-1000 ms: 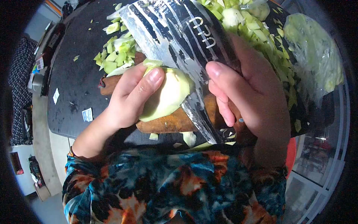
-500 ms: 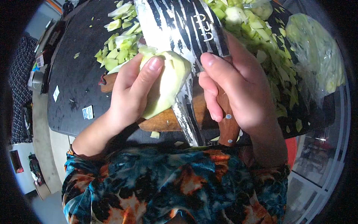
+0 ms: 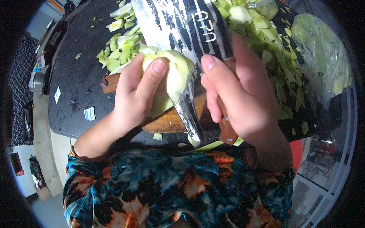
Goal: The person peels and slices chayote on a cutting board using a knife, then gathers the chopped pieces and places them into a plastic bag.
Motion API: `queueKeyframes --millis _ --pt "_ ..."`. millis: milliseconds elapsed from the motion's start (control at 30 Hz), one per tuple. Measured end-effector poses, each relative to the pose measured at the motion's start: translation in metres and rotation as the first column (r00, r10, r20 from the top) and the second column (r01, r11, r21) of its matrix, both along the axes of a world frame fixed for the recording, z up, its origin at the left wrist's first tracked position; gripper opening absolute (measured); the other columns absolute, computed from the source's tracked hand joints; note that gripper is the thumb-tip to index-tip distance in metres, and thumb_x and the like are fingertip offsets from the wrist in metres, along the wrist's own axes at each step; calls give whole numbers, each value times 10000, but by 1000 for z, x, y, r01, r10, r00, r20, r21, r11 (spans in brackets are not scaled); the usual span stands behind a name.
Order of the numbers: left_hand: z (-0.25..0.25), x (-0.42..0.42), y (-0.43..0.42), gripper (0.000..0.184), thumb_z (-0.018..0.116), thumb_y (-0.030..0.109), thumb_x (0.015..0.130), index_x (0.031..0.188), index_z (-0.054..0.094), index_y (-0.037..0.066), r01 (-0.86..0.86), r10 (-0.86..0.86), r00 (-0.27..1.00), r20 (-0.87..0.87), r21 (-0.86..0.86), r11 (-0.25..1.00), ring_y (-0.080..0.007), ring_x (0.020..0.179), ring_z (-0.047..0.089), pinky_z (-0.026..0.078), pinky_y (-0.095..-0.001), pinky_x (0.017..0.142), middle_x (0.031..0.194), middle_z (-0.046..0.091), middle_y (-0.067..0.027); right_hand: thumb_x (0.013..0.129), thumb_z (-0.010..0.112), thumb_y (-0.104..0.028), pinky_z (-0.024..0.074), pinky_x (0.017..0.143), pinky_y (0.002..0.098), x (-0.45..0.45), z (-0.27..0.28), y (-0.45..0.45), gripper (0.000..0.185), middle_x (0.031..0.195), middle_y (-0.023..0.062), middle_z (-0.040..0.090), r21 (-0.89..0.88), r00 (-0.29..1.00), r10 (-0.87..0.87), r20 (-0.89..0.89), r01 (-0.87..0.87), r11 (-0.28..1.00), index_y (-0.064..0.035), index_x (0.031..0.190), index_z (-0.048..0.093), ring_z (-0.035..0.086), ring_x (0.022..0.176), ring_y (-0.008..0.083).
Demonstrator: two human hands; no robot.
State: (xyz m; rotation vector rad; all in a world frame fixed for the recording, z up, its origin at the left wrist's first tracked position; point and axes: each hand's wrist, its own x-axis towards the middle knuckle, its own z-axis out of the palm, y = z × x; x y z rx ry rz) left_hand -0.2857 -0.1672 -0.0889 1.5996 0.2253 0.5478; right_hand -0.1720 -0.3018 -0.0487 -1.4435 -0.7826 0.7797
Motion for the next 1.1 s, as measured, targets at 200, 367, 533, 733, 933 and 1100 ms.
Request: queueKeyframes --millis 200,367,533,733,933,1100 --pt "-2 2 -6 288 498 251 957 1031 521 -26 -46 56 995 79 -126 991 -76 739 517 442 -228 659 837 594 -35 972 370 -158 384 382 214 -10 -11 5 326 634 21 417 60 997 -30 -77 35 998 -104 1293 352 405 398 92" --pt "-8 8 -7 278 484 252 963 1012 522 -20 -93 114 983 146 -146 985 -70 731 512 436 -219 648 828 588 -30 948 446 -107 394 372 196 -14 -19 9 260 714 26 504 208 976 -24 -215 70 976 -50 1200 417 454 464 61" --pt "1 8 13 267 467 254 970 985 539 -3 -146 154 984 87 -92 985 -54 632 493 402 -206 553 768 576 -1 971 420 -180 394 401 203 8 0 3 427 720 41 501 319 998 -55 7 50 946 -105 1364 271 434 439 89" --pt "24 22 23 275 387 227 985 1094 516 10 -320 311 884 350 -34 947 -83 832 516 424 -215 738 944 570 -51 966 435 -181 429 613 224 39 13 -1 540 1016 94 559 479 825 -325 462 76 875 -140 1449 198 521 685 99" --pt "50 45 1 276 354 195 984 1132 496 11 -170 40 832 553 186 968 -118 901 513 419 -254 814 989 552 -69 727 766 -308 405 858 364 19 2 33 499 993 131 528 418 872 -127 472 -94 903 -8 1079 577 491 945 255" --pt "40 59 -12 354 299 232 992 1088 542 -7 -228 117 822 558 134 964 -141 904 513 409 -269 830 998 559 -77 729 754 -211 395 871 374 28 -5 26 423 1036 149 516 446 731 -320 603 24 895 -2 1063 600 459 1003 278"
